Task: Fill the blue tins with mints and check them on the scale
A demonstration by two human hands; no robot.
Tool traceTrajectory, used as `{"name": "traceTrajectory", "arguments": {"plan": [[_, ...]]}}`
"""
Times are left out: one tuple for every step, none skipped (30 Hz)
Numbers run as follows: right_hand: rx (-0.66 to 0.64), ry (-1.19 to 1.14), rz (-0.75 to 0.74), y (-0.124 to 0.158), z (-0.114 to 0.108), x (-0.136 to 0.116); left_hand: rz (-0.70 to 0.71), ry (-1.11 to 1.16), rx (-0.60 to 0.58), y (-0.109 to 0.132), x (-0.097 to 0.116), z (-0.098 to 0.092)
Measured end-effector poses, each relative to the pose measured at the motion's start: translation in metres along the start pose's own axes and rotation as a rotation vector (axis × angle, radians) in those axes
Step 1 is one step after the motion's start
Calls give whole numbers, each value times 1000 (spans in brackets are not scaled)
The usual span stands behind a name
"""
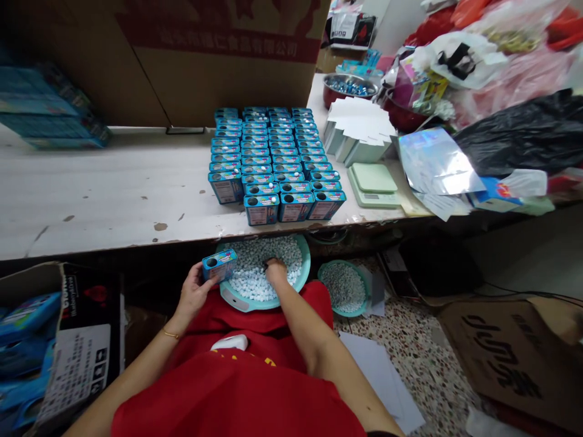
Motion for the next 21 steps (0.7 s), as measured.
{"name": "traceTrajectory", "arguments": {"plan": [[18, -37, 3, -3, 4, 0, -5, -2, 6, 0, 0, -2], [38, -71, 6, -5, 6, 3, -11, -1, 12, 0, -1, -4], [57, -104, 6, -6, 5, 7, -18, 2, 21, 0, -2, -6], [71, -135, 2, -6, 4, 12, -24, 6, 29, 0, -3, -8], [85, -163, -5, -4, 0, 18, -30, 12, 35, -1, -4, -10], [98, -187, -12, -2, -5, 24, -31, 16, 36, -1, -5, -11], [111, -208, -19, 2, -11, 29, -27, 17, 36, -2, -4, -12], [123, -222, -24, 8, -20, 34, -18, 15, 37, -2, -3, -13], [137, -238, -32, 13, -30, 38, -7, 6, 38, -3, -2, -13], [152, -259, -49, 20, -41, 40, 6, -9, 41, -3, 0, -13], [167, -283, -75, 26, -54, 40, 21, -32, 44, -4, 3, -12], [183, -308, -108, 33, -67, 37, 34, -60, 49, -4, 5, -10], [201, -330, -146, 39, -82, 33, 47, -90, 53, -3, 8, -8], [215, -345, -185, 45, -96, 26, 58, -121, 52, -3, 11, -5], [222, -345, -221, 51, -108, 19, 69, -151, 45, -2, 14, -1], [221, -327, -253, 55, -120, 10, 79, -179, 33, -1, 17, 4], [215, -293, -282, 60, -130, 0, 87, -206, 14, 0, 20, 10], [201, -243, -309, 63, -138, -11, 95, -230, -6, 2, 22, 16], [178, -176, -329, 66, -144, -22, 103, -251, -23, 3, 24, 21], [150, -97, -341, 69, -148, -32, 113, -266, -37, 4, 26, 26], [120, -11, -343, 71, -150, -42, 125, -275, -48, 5, 28, 30]]}}
Point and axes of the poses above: each hand's wrist, its own y-axis away from the middle knuckle, its own z-axis out of the palm, x = y × z, the point moved 10 cm from there along -y, towards the middle knuckle, and after that the axes turned 10 degrees about -z, right-handed, at the moved point
